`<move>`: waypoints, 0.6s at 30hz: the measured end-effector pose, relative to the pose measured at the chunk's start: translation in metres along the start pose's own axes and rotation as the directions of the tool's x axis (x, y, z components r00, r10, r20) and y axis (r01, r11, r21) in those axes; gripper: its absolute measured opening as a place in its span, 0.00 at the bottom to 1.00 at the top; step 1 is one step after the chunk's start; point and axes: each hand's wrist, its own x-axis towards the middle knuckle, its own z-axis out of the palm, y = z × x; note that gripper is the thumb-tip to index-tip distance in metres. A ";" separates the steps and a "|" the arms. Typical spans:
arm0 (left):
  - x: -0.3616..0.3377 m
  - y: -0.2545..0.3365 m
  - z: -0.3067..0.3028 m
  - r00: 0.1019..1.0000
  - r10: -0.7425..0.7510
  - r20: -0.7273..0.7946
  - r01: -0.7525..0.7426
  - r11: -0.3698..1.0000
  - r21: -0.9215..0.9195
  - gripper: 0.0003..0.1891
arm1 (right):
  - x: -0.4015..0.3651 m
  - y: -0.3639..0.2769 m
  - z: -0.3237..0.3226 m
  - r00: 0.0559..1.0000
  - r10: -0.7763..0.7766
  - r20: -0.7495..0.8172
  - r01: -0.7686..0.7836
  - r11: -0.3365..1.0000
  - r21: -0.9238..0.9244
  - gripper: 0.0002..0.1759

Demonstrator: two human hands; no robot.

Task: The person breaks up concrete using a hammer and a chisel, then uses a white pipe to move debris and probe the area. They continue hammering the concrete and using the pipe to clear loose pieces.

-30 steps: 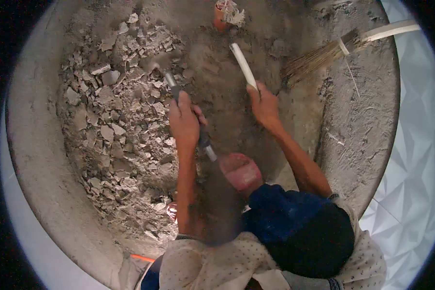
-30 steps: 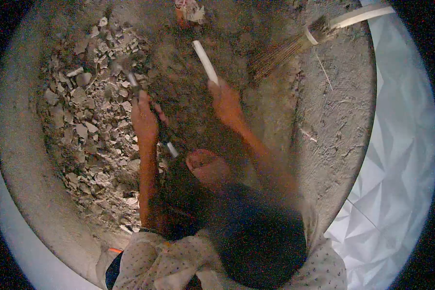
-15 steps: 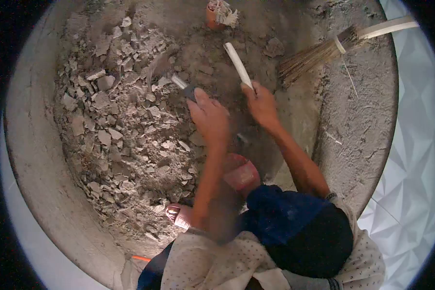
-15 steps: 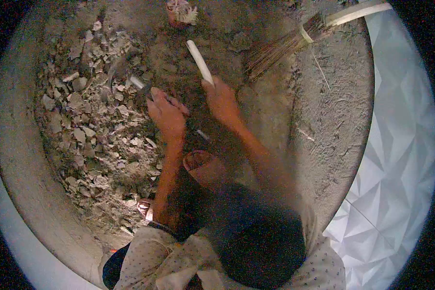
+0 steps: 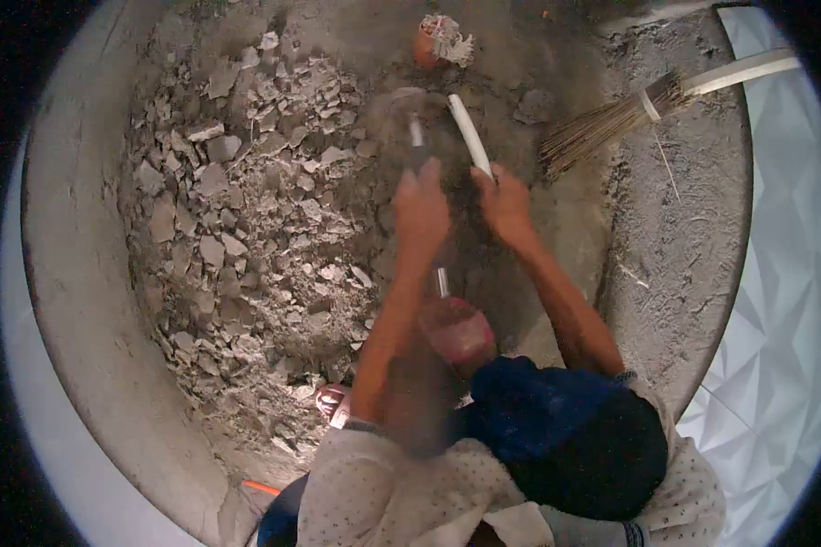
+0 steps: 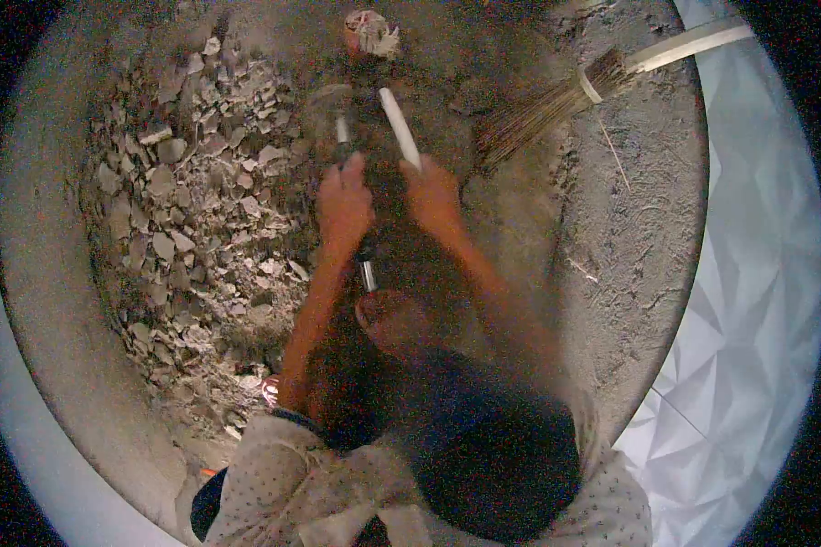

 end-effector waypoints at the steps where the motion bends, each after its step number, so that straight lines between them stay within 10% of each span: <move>1: -0.006 0.008 -0.003 0.993 -0.121 -0.013 0.118 0.982 -0.150 0.22 | 0.001 -0.001 -0.003 1.000 -0.019 -0.014 0.019 1.000 0.024 0.18; 2: -0.014 0.013 -0.004 0.968 -0.253 -0.002 0.241 0.925 -0.294 0.22 | -0.003 -0.001 -0.005 0.999 -0.028 -0.022 0.029 0.999 0.042 0.18; 7: -0.006 -0.019 -0.005 0.984 0.170 0.056 -0.176 0.975 0.138 0.25 | -0.001 0.004 0.011 0.996 -0.041 -0.073 0.041 0.999 -0.003 0.19; 11: -0.014 0.010 -0.004 0.970 -0.240 -0.050 0.229 0.960 -0.160 0.27 | -0.003 0.009 0.002 0.995 -0.080 -0.064 0.081 0.997 0.019 0.19; 14: -0.012 -0.026 0.016 0.900 0.436 0.007 -0.379 0.773 0.509 0.28 | 0.000 0.015 0.008 0.999 -0.015 -0.030 0.016 0.999 0.029 0.19; 18: 0.003 0.000 0.001 0.989 -0.140 0.048 0.137 0.989 0.062 0.26 | 0.002 0.008 -0.003 0.999 0.014 0.029 -0.013 1.000 -0.013 0.22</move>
